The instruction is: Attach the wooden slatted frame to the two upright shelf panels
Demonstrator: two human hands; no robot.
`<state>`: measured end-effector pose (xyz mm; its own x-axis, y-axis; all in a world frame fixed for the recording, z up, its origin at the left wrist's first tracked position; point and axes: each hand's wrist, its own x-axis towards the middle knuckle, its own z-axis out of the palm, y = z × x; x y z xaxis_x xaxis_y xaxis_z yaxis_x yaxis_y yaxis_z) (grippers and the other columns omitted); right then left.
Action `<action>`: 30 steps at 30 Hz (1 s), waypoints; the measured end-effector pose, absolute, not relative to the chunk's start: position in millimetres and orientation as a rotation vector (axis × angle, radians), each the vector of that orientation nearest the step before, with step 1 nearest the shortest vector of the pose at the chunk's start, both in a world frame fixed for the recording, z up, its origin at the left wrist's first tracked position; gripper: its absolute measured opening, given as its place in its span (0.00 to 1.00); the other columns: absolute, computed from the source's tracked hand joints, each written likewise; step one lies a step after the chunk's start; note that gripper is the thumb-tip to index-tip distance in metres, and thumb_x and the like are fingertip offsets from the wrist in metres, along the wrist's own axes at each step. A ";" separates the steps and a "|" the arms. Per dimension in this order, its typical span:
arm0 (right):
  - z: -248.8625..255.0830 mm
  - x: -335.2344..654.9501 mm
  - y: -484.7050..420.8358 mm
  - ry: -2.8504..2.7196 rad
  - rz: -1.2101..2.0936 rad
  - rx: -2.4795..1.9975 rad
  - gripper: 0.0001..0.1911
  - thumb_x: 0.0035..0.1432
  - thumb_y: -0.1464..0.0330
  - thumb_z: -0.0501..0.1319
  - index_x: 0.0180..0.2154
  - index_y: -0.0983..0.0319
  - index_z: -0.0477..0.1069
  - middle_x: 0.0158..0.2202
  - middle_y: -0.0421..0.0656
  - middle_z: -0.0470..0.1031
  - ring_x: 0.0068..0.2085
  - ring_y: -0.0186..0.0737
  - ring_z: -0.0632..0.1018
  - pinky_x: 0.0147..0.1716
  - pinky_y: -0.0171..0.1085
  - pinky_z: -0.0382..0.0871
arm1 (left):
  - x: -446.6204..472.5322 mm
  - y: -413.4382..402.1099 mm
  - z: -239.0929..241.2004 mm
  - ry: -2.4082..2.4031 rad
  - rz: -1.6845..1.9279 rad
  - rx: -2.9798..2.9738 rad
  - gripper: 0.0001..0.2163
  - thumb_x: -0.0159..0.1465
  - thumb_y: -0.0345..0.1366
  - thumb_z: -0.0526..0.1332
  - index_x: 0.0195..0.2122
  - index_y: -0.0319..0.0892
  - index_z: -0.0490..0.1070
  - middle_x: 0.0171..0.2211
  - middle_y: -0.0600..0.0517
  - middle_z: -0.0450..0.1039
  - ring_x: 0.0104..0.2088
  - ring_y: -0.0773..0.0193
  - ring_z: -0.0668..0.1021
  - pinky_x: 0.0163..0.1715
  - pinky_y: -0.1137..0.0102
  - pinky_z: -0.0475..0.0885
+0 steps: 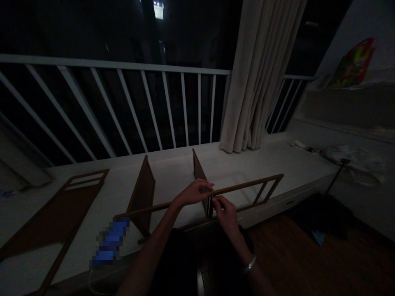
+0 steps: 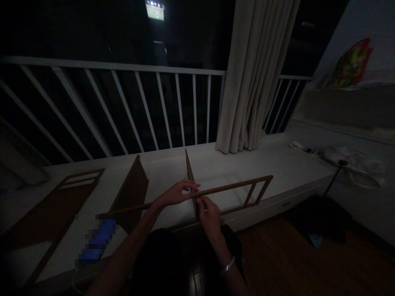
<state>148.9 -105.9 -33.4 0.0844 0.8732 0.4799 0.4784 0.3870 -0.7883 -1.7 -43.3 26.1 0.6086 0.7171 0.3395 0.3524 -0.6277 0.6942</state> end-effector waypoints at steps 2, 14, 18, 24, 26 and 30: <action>-33.8 149.1 -106.2 -1.547 0.451 -1.262 0.13 0.56 0.63 0.49 0.31 0.62 0.69 0.29 0.43 0.72 0.31 0.36 0.72 0.32 0.33 0.63 | -1.5 -42.8 25.1 0.833 0.828 2.232 0.11 0.54 0.39 0.57 0.36 0.41 0.70 0.43 0.48 0.69 0.46 0.63 0.67 0.46 0.68 0.62; -39.3 144.0 -111.0 -1.506 0.231 -1.323 0.12 0.56 0.64 0.49 0.25 0.61 0.64 0.26 0.41 0.65 0.30 0.34 0.66 0.31 0.34 0.60 | 0.0 -39.8 22.7 0.835 0.821 2.156 0.10 0.53 0.37 0.58 0.35 0.39 0.71 0.42 0.46 0.70 0.47 0.62 0.68 0.45 0.67 0.63; -38.9 140.2 -110.3 -1.498 0.237 -1.313 0.11 0.57 0.64 0.48 0.27 0.61 0.64 0.28 0.42 0.65 0.31 0.35 0.67 0.32 0.34 0.60 | -0.2 -40.5 22.6 0.813 0.828 2.136 0.10 0.53 0.37 0.58 0.35 0.39 0.71 0.42 0.46 0.70 0.46 0.63 0.69 0.44 0.68 0.64; -45.1 139.7 -106.9 -1.399 0.313 -1.359 0.12 0.54 0.61 0.50 0.27 0.61 0.65 0.27 0.40 0.66 0.29 0.34 0.67 0.31 0.33 0.60 | -0.9 -42.5 25.3 0.806 0.824 2.157 0.10 0.53 0.36 0.58 0.35 0.39 0.71 0.42 0.46 0.69 0.45 0.63 0.69 0.43 0.68 0.64; -50.9 142.5 -103.7 -1.341 0.378 -1.388 0.13 0.52 0.58 0.52 0.28 0.62 0.66 0.25 0.39 0.67 0.26 0.33 0.67 0.28 0.32 0.60 | -1.1 -43.2 26.3 0.792 0.820 2.170 0.10 0.54 0.36 0.58 0.35 0.39 0.70 0.42 0.46 0.69 0.45 0.64 0.69 0.42 0.69 0.64; -60.8 153.8 -92.3 -1.307 0.557 -1.376 0.17 0.47 0.55 0.55 0.23 0.63 0.67 0.19 0.38 0.66 0.23 0.32 0.66 0.25 0.31 0.59 | -1.1 -44.2 25.8 0.812 0.833 2.221 0.10 0.54 0.36 0.57 0.36 0.40 0.70 0.42 0.47 0.69 0.44 0.64 0.69 0.43 0.69 0.63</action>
